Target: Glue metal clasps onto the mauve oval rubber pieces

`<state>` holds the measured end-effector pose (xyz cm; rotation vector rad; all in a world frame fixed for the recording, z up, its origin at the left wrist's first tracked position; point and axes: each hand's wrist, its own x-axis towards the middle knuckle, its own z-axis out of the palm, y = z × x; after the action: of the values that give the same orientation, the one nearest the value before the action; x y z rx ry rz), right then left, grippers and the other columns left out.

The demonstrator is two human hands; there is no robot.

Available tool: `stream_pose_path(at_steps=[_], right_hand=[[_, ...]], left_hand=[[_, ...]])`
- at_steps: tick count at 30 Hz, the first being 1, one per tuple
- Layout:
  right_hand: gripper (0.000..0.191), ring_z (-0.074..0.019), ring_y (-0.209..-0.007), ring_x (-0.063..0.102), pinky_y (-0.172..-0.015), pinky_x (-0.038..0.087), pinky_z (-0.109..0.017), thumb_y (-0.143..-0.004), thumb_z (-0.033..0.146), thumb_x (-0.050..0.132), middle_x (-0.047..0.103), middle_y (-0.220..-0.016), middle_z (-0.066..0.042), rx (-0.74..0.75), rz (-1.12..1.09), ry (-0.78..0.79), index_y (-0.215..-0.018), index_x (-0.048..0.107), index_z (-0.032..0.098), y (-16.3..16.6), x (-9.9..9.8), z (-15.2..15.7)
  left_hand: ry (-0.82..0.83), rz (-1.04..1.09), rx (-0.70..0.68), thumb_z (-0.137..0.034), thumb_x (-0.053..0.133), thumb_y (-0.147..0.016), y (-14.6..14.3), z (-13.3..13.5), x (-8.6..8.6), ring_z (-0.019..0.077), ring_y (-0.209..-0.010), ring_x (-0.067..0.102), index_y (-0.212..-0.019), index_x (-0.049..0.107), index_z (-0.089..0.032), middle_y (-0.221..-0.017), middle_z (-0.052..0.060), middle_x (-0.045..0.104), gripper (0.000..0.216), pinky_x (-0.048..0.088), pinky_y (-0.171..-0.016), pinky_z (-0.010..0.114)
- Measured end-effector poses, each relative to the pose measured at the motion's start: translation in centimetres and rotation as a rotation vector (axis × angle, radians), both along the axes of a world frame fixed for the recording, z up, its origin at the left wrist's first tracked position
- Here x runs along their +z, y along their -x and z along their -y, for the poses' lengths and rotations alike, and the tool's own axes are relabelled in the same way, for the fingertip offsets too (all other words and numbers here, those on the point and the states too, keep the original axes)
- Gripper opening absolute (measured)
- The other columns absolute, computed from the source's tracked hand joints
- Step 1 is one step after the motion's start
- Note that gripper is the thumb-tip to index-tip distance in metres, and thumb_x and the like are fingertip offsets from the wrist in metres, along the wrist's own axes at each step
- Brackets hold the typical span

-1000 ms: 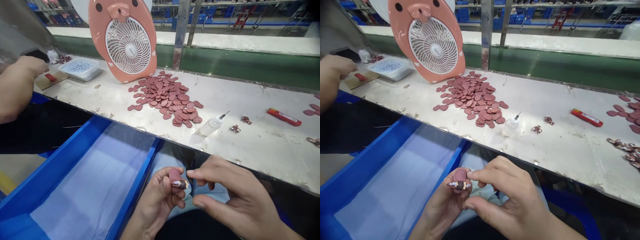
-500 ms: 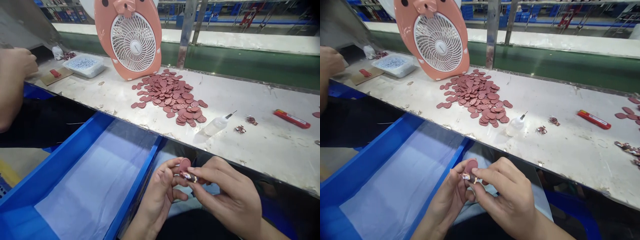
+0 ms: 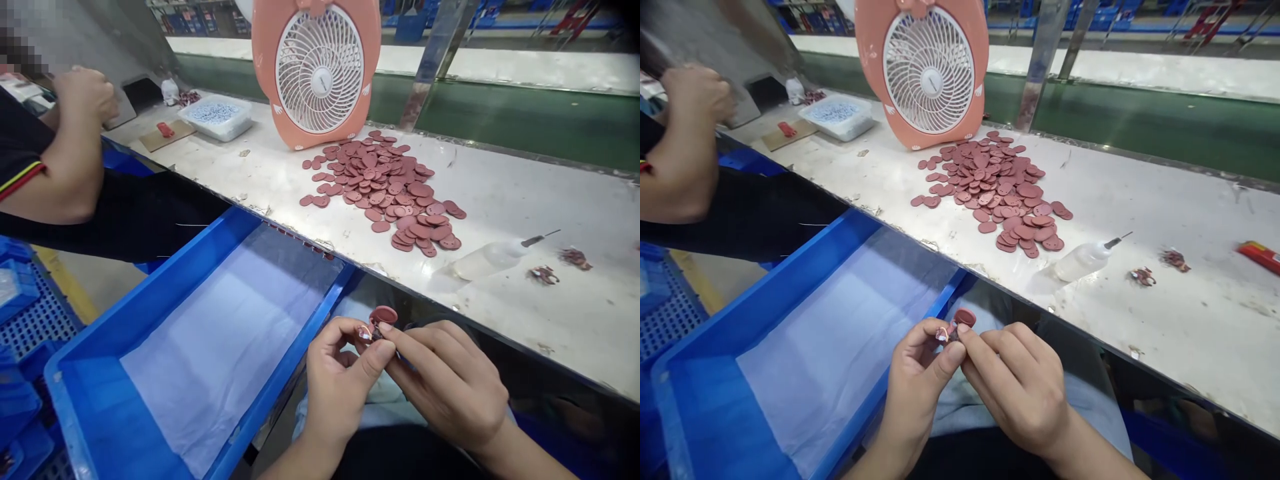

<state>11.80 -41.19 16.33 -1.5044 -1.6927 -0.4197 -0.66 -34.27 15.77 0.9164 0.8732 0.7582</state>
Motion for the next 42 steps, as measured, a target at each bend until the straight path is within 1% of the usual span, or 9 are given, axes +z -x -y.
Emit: stream_pose_path(at_steps=[8, 12, 14, 17, 20, 23, 27, 31, 42], right_hand=[[0.031, -0.0143, -0.061, 0.053, -0.055, 0.046, -0.029, -0.081, -0.002, 0.073, 0.065, -0.071, -0.006, 0.007, 0.024, -0.006, -0.110, 0.065, 0.005, 0.8, 0.1, -0.6], [0.030, -0.0138, -0.064, 0.053, -0.059, 0.048, -0.028, -0.081, -0.003, 0.073, 0.064, -0.071, -0.005, 0.060, 0.035, 0.041, -0.110, 0.066, 0.004, 0.4, -0.1, 1.2], [0.031, -0.0142, -0.067, 0.054, -0.062, 0.049, -0.029, -0.081, -0.004, 0.073, 0.065, -0.073, -0.006, 0.081, 0.041, 0.079, -0.110, 0.066, 0.004, 0.0, -0.4, 2.2], [0.032, -0.0146, -0.069, 0.055, -0.063, 0.050, -0.029, -0.081, -0.006, 0.071, 0.066, -0.075, -0.007, 0.081, 0.049, 0.109, -0.111, 0.066, 0.003, -0.7, -1.0, 3.1], [0.031, -0.0142, -0.069, 0.056, -0.064, 0.051, -0.029, -0.081, -0.008, 0.070, 0.065, -0.075, -0.008, 0.063, 0.045, 0.112, -0.110, 0.066, 0.002, -1.0, -1.5, 3.3], [0.030, -0.0144, -0.069, 0.058, -0.064, 0.050, -0.029, -0.082, -0.008, 0.069, 0.065, -0.076, -0.009, 0.061, 0.033, 0.132, -0.109, 0.066, 0.002, -1.0, -1.9, 3.3], [0.029, -0.0149, -0.072, 0.060, -0.064, 0.051, -0.028, -0.083, -0.008, 0.068, 0.066, -0.081, -0.010, 0.055, -0.003, 0.172, -0.111, 0.065, 0.002, -1.2, -2.5, 3.6], [0.030, -0.0151, -0.075, 0.061, -0.066, 0.053, -0.028, -0.083, -0.008, 0.068, 0.067, -0.086, -0.011, 0.029, -0.049, 0.191, -0.111, 0.066, 0.004, -1.3, -2.9, 4.0], [0.041, -0.0167, -0.070, 0.065, -0.063, 0.055, -0.029, -0.079, -0.008, 0.069, 0.070, -0.085, -0.007, 0.000, -0.085, 0.189, -0.116, 0.068, 0.010, -1.7, -2.7, 3.4]], left_hand=[[0.049, -0.024, -0.025, -0.039, 0.082, -0.074, 0.8, -1.0, 0.0, 0.0117, -0.069, 0.056, -0.080, 0.069, -0.019, -0.087, 0.003, 0.072, 0.025, 0.044, -0.052, 0.019], [-0.098, -0.284, -0.009, -0.048, 0.073, -0.078, 1.9, -3.4, -0.9, 0.0142, -0.072, 0.061, -0.087, 0.067, -0.020, -0.089, 0.003, 0.071, 0.030, 0.048, -0.052, 0.021], [-0.191, -0.407, -0.008, -0.050, 0.069, -0.081, 2.2, -6.0, -2.2, 0.0168, -0.077, 0.064, -0.091, 0.067, -0.020, -0.091, 0.004, 0.071, 0.032, 0.050, -0.054, 0.023], [-0.294, -0.546, -0.030, -0.039, 0.069, -0.085, 1.5, -11.2, -5.2, 0.0190, -0.089, 0.066, -0.095, 0.068, -0.018, -0.098, 0.006, 0.071, 0.024, 0.054, -0.067, 0.028], [-0.378, -0.695, -0.162, -0.033, 0.067, -0.091, -0.8, -15.6, -8.6, 0.0212, -0.094, 0.066, -0.103, 0.067, -0.016, -0.108, 0.007, 0.069, 0.021, 0.057, -0.081, 0.040], [-0.422, -0.820, -0.319, -0.034, 0.063, -0.093, -3.7, -17.9, -11.5, 0.0229, -0.099, 0.066, -0.114, 0.066, -0.018, -0.118, 0.008, 0.067, 0.026, 0.057, -0.085, 0.044], [-0.465, -0.942, -0.458, -0.035, 0.063, -0.093, -6.8, -18.4, -14.0, 0.0249, -0.104, 0.065, -0.119, 0.064, -0.018, -0.122, 0.009, 0.065, 0.031, 0.056, -0.088, 0.046], [-0.495, -1.017, -0.521, -0.036, 0.063, -0.093, -8.0, -18.4, -15.3, 0.0258, -0.107, 0.065, -0.122, 0.062, -0.018, -0.125, 0.010, 0.064, 0.034, 0.055, -0.089, 0.048], [-0.554, -1.032, -0.488, -0.035, 0.063, -0.093, -8.8, -18.4, -16.1, 0.0254, -0.105, 0.065, -0.124, 0.061, -0.018, -0.126, 0.011, 0.064, 0.035, 0.056, -0.087, 0.047]])
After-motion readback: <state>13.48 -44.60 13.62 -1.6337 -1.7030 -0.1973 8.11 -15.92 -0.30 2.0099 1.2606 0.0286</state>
